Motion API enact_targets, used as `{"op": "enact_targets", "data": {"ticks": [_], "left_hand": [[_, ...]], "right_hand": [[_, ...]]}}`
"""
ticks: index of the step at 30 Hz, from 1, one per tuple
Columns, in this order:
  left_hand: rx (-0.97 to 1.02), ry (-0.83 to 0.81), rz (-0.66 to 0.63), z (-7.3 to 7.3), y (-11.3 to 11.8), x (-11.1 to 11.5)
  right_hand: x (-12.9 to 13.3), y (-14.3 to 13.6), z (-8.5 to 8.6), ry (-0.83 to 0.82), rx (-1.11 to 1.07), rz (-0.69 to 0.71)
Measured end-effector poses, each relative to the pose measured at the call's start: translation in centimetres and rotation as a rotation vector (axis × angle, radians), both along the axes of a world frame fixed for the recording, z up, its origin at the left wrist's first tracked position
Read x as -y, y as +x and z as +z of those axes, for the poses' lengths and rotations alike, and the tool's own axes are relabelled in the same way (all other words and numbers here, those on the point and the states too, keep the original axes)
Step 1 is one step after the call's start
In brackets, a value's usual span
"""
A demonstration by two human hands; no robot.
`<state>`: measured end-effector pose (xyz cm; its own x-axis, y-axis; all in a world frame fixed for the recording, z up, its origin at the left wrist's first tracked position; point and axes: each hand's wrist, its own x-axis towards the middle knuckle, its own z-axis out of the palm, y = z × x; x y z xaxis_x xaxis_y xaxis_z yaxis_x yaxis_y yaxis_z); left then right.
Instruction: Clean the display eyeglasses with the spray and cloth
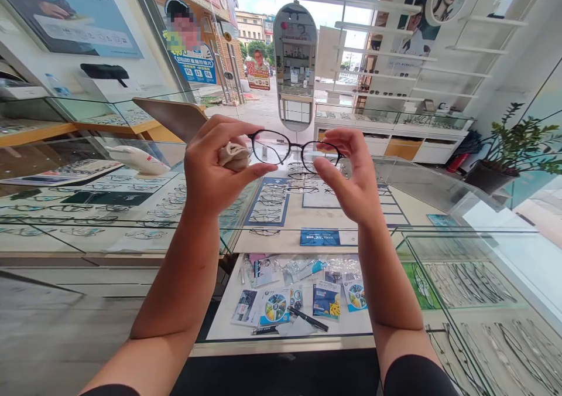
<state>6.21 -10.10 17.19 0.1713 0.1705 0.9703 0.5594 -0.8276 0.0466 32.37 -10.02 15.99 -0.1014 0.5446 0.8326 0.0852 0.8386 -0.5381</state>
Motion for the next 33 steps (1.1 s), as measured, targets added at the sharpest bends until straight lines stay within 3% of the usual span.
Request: {"op": "enact_targets", "data": {"ticks": [6,9,16,22,33], "left_hand": [[0.115,-0.058,0.057,-0.2,-0.3,0.0],[0.15,-0.054,0.016,-0.5,-0.4,-0.7],[0.176,-0.096,-0.061,-0.6,-0.3,-1.1],[0.097,-0.154,-0.017,-1.0,-0.4,-1.2],[0.09,-0.126,0.042,-1.3,-0.1,-1.4]], "right_hand": [[0.5,-0.5,-0.3,0.031,0.097,-0.153],[0.5,-0.8,-0.4,0.03,0.1,-0.197],[0.1,-0.9,-0.5,0.013,0.082,-0.209],[-0.1,-0.8,-0.6,-0.001,0.034,-0.143],[-0.7,-0.3,-0.4,-0.023,0.092,-0.181]]}}
